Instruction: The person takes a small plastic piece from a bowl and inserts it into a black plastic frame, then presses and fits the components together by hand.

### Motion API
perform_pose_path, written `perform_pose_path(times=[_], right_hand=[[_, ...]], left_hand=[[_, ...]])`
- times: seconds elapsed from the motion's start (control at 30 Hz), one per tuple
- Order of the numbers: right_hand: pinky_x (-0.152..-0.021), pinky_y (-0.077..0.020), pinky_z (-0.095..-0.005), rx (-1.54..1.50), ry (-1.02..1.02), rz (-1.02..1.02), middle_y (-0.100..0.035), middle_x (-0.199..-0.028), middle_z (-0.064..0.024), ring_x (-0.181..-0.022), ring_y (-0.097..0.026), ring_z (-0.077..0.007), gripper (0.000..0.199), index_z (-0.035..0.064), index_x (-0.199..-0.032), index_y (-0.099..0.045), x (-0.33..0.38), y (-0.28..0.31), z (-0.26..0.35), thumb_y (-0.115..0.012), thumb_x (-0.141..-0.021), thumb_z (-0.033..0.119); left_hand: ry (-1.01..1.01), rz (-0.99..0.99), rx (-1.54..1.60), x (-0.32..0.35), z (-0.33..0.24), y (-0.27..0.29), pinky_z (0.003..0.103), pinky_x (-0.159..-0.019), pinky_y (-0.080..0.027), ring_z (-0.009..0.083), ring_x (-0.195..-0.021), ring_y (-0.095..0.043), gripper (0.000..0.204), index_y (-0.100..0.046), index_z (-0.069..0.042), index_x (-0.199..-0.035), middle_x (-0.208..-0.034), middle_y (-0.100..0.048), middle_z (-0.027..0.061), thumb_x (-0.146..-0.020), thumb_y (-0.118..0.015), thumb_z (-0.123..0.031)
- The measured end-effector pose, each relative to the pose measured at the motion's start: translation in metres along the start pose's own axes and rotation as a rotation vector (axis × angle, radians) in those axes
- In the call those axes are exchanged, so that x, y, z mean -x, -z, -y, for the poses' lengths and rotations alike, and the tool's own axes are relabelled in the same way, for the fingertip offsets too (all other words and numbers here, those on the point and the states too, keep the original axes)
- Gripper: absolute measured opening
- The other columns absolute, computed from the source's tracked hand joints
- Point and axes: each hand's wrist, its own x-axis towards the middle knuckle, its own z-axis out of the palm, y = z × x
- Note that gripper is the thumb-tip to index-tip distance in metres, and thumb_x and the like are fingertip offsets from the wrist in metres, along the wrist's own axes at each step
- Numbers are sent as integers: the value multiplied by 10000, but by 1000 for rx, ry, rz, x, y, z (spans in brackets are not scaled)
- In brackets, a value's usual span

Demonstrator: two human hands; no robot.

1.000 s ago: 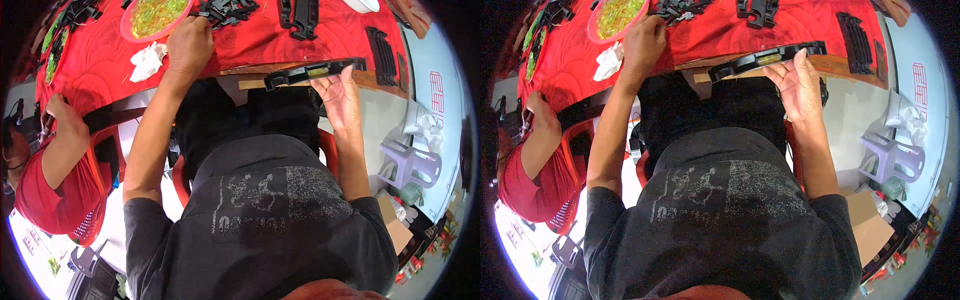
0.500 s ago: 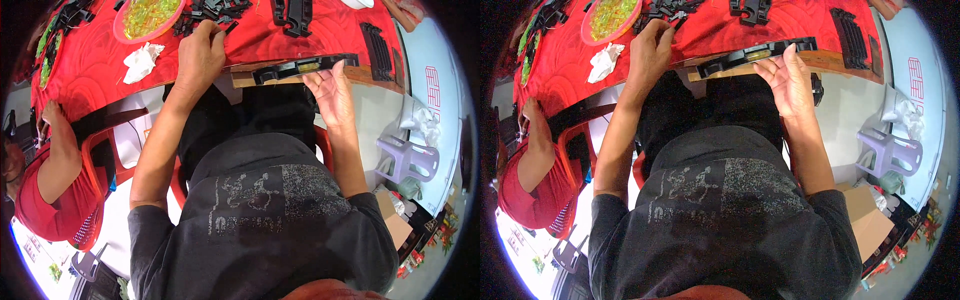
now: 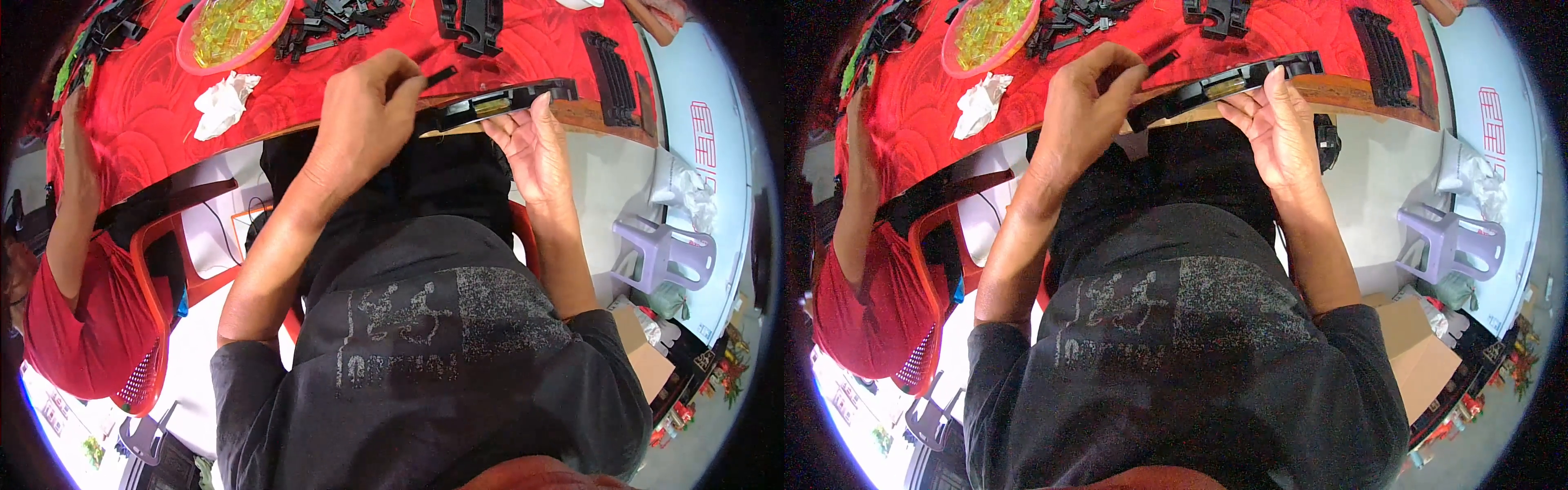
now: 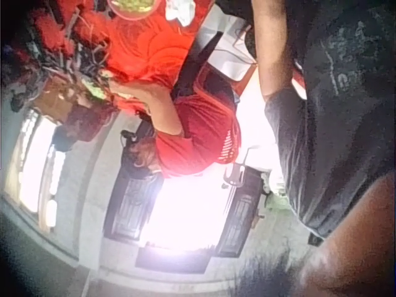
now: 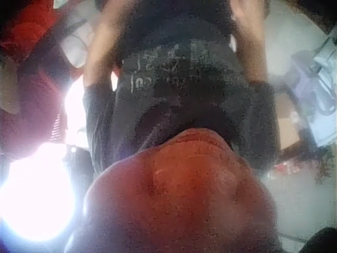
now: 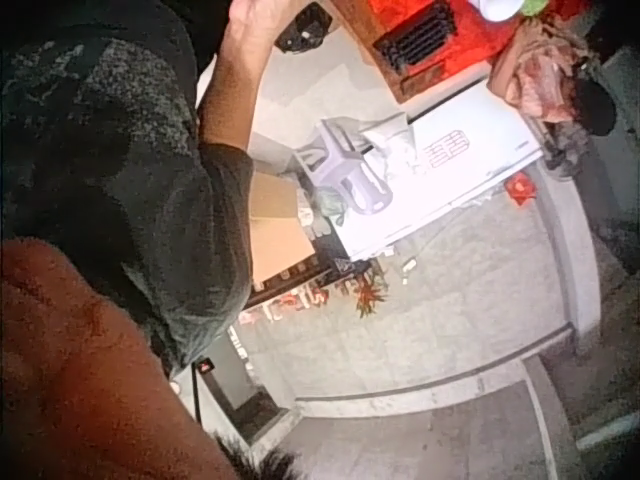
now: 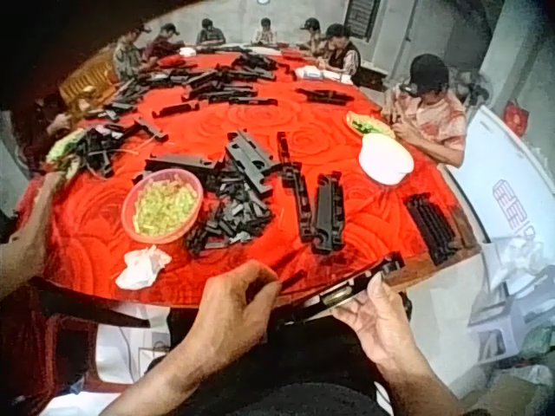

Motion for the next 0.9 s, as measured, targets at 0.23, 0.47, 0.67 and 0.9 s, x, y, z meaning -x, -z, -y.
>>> perform_pose_path(times=[0.23, 0.47, 0.67, 0.9], right_hand=[[-896, -585, -424, 14, 6, 18, -694, -1016, -127, -965, -700, -245, 373, 44, -1001, -622, 1, -5, -4, -592, -993, 416], [-867, -598, -416, -12, 4, 10, -691, -993, -114, -921, -709, -236, 337, 47, -993, -621, 3, -8, -3, -594, -999, 383], [-836, -606, -403, 19, -6, 59, -689, -980, -100, -882, -710, -229, 340, 49, -1000, -627, 0, -6, -9, -601, -994, 388], [-848, -594, -393, 28, -4, 52, -695, -1022, -123, -940, -705, -236, 427, 42, -1092, -631, -2, -4, -6, -569, -994, 453]], left_hand=[[-173, -99, -13, 11, -21, -29, 448, -769, -504, 362, -878, -623, 84, -653, 1, -830, -938, -615, 174, -800, -677, -74], [-391, -123, -255, 13, -31, -38, 444, -794, -490, 367, -915, -593, 82, -631, 5, -840, -992, -608, 159, -782, -686, -15], [-414, -115, -296, 11, -30, -46, 452, -808, -473, 373, -924, -577, 82, -621, 11, -822, -1001, -599, 161, -763, -675, -3], [-310, -120, -95, 5, -27, -37, 397, -671, -527, 363, -770, -650, 97, -628, 11, -904, -922, -628, 181, -843, -677, -44]])
